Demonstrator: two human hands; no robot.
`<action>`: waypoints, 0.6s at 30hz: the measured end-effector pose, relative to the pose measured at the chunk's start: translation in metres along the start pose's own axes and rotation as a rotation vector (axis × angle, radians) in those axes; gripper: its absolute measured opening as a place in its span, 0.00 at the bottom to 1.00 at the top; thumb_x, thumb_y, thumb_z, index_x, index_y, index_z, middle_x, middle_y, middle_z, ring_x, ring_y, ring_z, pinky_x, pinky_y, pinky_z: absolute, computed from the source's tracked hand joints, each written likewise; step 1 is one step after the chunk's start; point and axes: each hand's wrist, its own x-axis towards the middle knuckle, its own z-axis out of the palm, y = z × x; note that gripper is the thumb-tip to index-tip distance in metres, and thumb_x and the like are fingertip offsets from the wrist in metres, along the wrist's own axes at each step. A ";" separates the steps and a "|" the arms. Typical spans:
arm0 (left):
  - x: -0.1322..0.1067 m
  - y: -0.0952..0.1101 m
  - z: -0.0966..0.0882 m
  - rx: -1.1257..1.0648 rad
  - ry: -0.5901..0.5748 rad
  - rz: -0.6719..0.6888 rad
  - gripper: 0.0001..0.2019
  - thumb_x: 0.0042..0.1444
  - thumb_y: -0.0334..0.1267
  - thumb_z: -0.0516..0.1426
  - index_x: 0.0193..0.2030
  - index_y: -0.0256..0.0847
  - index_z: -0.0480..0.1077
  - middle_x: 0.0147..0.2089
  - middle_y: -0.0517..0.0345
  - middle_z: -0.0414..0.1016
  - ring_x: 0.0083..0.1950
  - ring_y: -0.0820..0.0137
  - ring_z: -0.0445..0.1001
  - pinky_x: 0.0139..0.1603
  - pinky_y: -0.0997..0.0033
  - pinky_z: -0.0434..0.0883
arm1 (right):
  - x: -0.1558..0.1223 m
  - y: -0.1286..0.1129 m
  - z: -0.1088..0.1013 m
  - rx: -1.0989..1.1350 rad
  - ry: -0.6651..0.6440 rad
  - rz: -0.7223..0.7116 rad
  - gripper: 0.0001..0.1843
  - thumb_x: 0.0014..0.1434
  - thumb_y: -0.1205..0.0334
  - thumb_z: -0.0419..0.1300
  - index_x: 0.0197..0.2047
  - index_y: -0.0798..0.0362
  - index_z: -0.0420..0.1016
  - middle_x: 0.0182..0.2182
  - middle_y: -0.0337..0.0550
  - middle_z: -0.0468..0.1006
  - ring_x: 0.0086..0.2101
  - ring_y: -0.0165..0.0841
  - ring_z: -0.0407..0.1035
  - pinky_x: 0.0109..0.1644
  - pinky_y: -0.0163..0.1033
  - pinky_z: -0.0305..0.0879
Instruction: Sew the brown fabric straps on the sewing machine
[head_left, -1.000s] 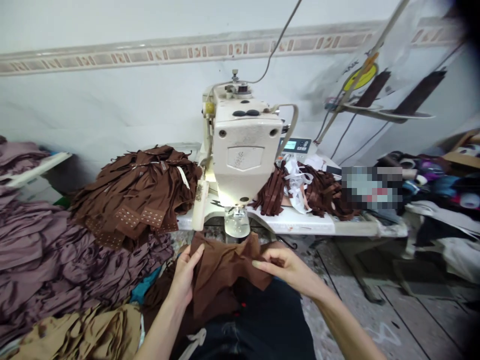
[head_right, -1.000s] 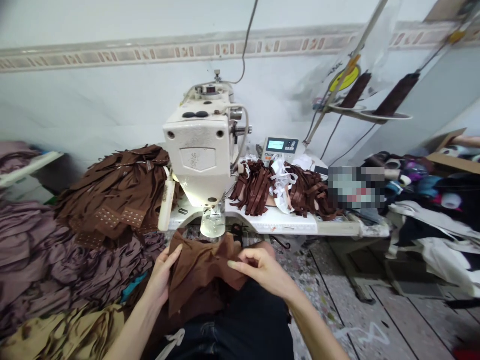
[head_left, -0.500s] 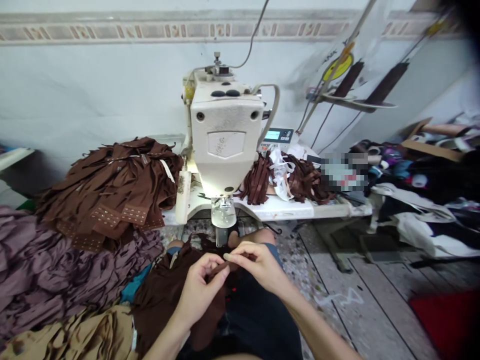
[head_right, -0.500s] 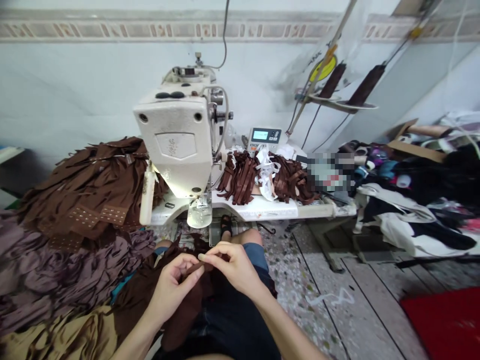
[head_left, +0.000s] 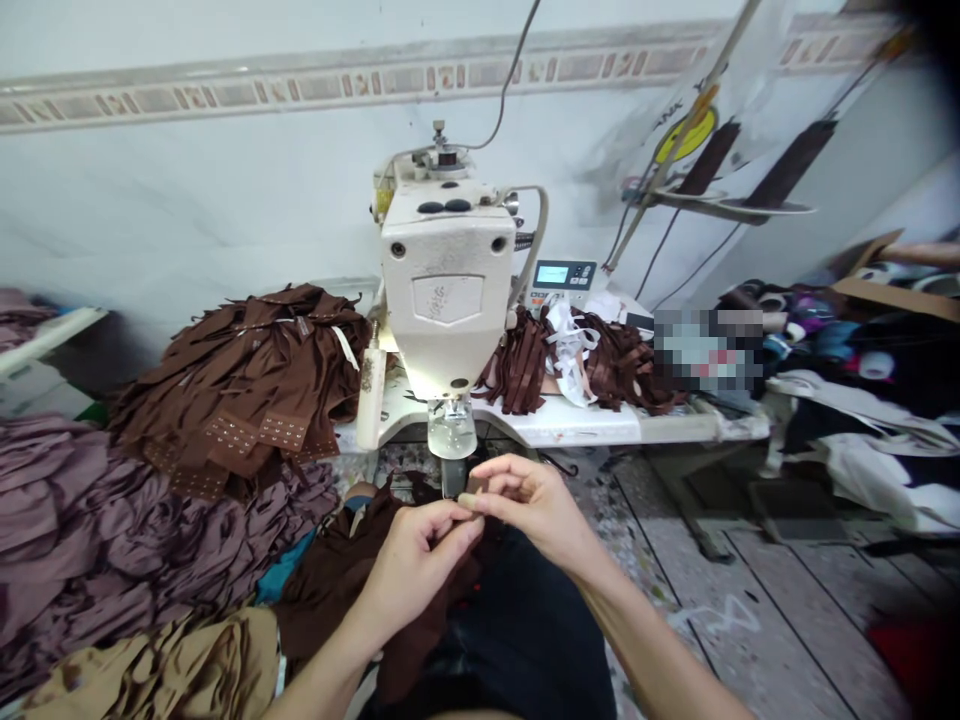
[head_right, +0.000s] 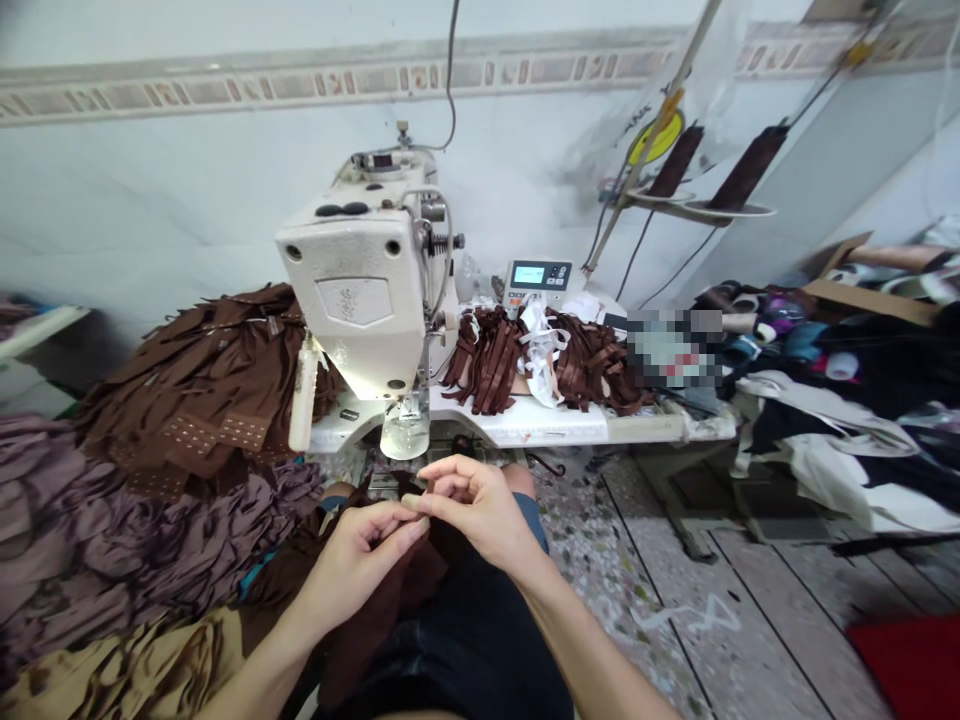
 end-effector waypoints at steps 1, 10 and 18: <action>0.000 -0.004 0.001 -0.031 0.010 -0.014 0.19 0.64 0.54 0.65 0.38 0.39 0.85 0.24 0.61 0.72 0.27 0.72 0.63 0.30 0.74 0.62 | -0.003 0.003 0.002 -0.009 0.059 -0.017 0.24 0.54 0.44 0.79 0.42 0.54 0.83 0.24 0.36 0.79 0.25 0.30 0.70 0.30 0.35 0.66; -0.005 -0.028 -0.001 -0.166 0.029 -0.041 0.16 0.63 0.52 0.66 0.43 0.41 0.88 0.40 0.51 0.85 0.39 0.63 0.78 0.43 0.70 0.72 | -0.041 0.024 0.008 -0.478 0.026 -0.530 0.12 0.72 0.60 0.66 0.56 0.45 0.86 0.44 0.49 0.86 0.42 0.42 0.79 0.47 0.45 0.75; -0.016 -0.028 0.006 0.010 0.006 0.016 0.12 0.65 0.45 0.63 0.38 0.43 0.87 0.36 0.52 0.82 0.38 0.64 0.78 0.42 0.71 0.71 | -0.038 0.037 0.005 -0.427 -0.046 -0.389 0.10 0.75 0.58 0.63 0.45 0.48 0.86 0.39 0.47 0.85 0.39 0.40 0.79 0.44 0.42 0.74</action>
